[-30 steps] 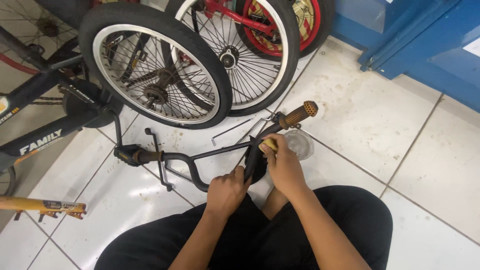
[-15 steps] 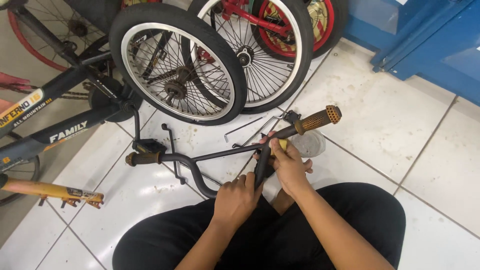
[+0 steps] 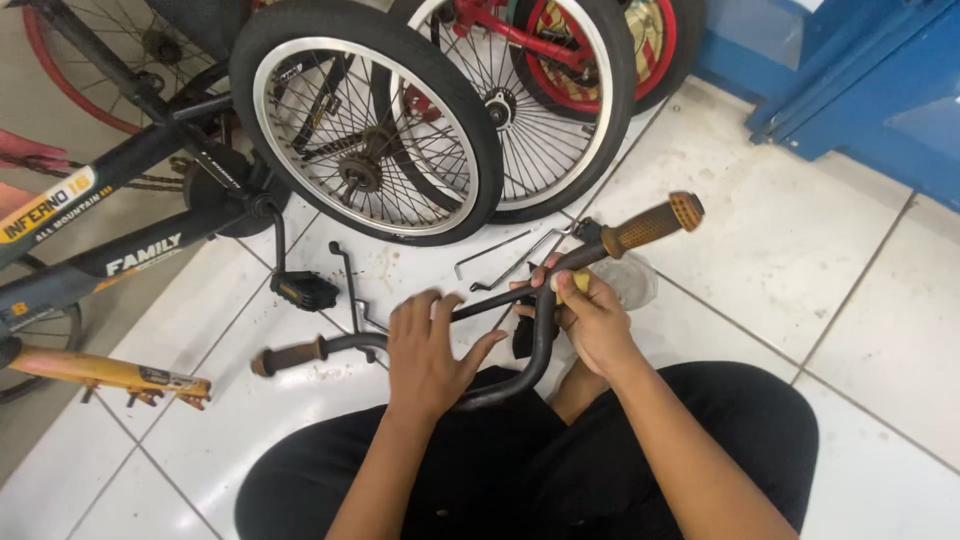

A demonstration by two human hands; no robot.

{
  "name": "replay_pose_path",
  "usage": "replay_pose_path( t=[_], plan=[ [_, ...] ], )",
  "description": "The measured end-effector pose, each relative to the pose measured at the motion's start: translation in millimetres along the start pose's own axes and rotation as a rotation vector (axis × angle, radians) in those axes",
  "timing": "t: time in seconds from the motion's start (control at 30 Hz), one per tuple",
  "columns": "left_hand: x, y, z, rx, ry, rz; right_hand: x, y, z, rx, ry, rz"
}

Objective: The person sits on the floor and scrubs a detached bicycle handlebar with a yellow sponge, focusing on the curved sections and grips. After scrubbing, the person wipes the handlebar with a black cloth to remove residue.

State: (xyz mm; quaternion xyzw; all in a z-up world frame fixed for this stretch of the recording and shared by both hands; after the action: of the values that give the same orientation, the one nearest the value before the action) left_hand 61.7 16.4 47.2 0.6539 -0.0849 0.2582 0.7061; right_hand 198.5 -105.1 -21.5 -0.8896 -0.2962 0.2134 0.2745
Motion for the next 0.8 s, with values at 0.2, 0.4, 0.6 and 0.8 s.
replay_pose_path(
  t=[0.2,0.4,0.6,0.8],
  plan=[
    [-14.4,-49.5,-19.4,-0.732,0.453,-0.807,-9.4,-12.9,3.7,-0.197,-0.08,0.075],
    [-29.2,-55.2,-37.9,-0.609,0.565,-0.798,-7.5,12.8,12.9,-1.006,-0.056,0.084],
    [-25.0,-49.8,-39.0,-0.426,0.547,-0.887,-17.9,27.3,7.7,-1.625,-0.071,0.167],
    [2.5,-20.2,-23.7,-0.226,0.398,-0.916,-40.8,-3.0,-34.8,-1.237,0.473,0.19]
  ],
)
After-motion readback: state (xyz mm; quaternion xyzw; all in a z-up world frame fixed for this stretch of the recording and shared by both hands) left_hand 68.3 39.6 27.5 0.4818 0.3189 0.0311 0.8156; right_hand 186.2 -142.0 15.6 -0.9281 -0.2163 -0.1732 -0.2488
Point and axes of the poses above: each hand's wrist, its own x-axis towards the middle knuckle, its own y-axis out of the back of the hand, z = x × y, the point moved 6 cm from there along x, towards the middle knuckle, and after that the axes turned 3 degrees about -y, right-handed, at the moved point
